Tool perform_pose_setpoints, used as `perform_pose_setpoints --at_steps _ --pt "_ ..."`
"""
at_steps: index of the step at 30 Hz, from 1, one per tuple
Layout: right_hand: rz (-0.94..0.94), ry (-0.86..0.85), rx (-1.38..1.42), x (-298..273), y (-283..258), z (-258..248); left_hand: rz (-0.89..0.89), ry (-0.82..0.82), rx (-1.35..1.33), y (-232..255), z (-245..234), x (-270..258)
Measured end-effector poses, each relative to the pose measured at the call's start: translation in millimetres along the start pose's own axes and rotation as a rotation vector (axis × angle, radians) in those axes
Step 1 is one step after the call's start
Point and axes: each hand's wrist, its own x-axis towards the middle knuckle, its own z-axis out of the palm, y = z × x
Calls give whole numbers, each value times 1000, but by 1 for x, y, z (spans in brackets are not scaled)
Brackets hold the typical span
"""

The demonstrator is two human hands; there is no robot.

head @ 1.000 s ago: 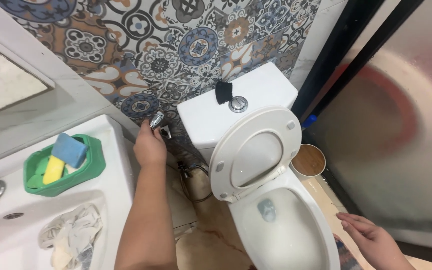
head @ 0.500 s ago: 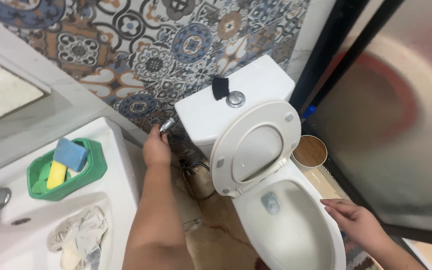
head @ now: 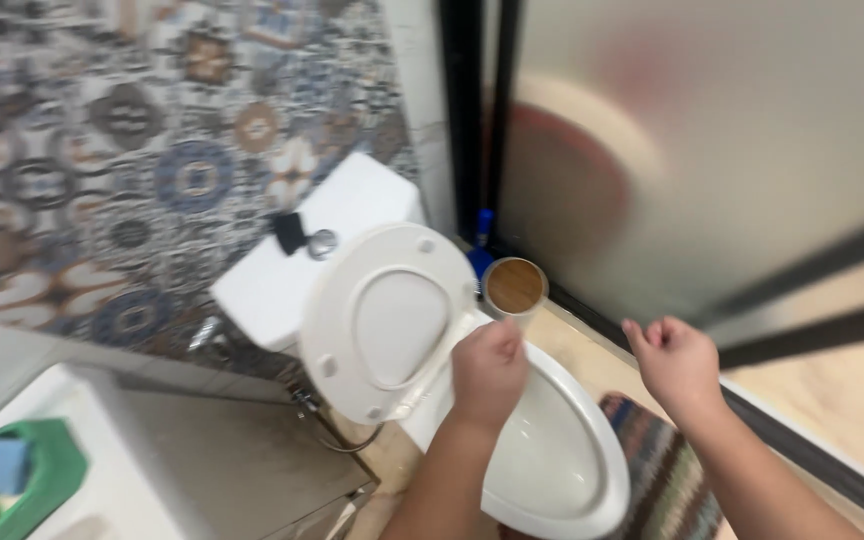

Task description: Cleaning a toilet bowl and seat using a sponge and a bidet sprayer for rinsing.

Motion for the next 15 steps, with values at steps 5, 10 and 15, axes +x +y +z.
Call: perform_pose_setpoints --at_steps 5,10,15 --pt "13 159 138 -6 19 -59 164 -74 31 80 68 9" --pt "85 254 279 -23 46 -124 324 -31 35 123 117 -7" --pt "102 278 174 -57 64 -185 486 -54 137 186 141 -32"
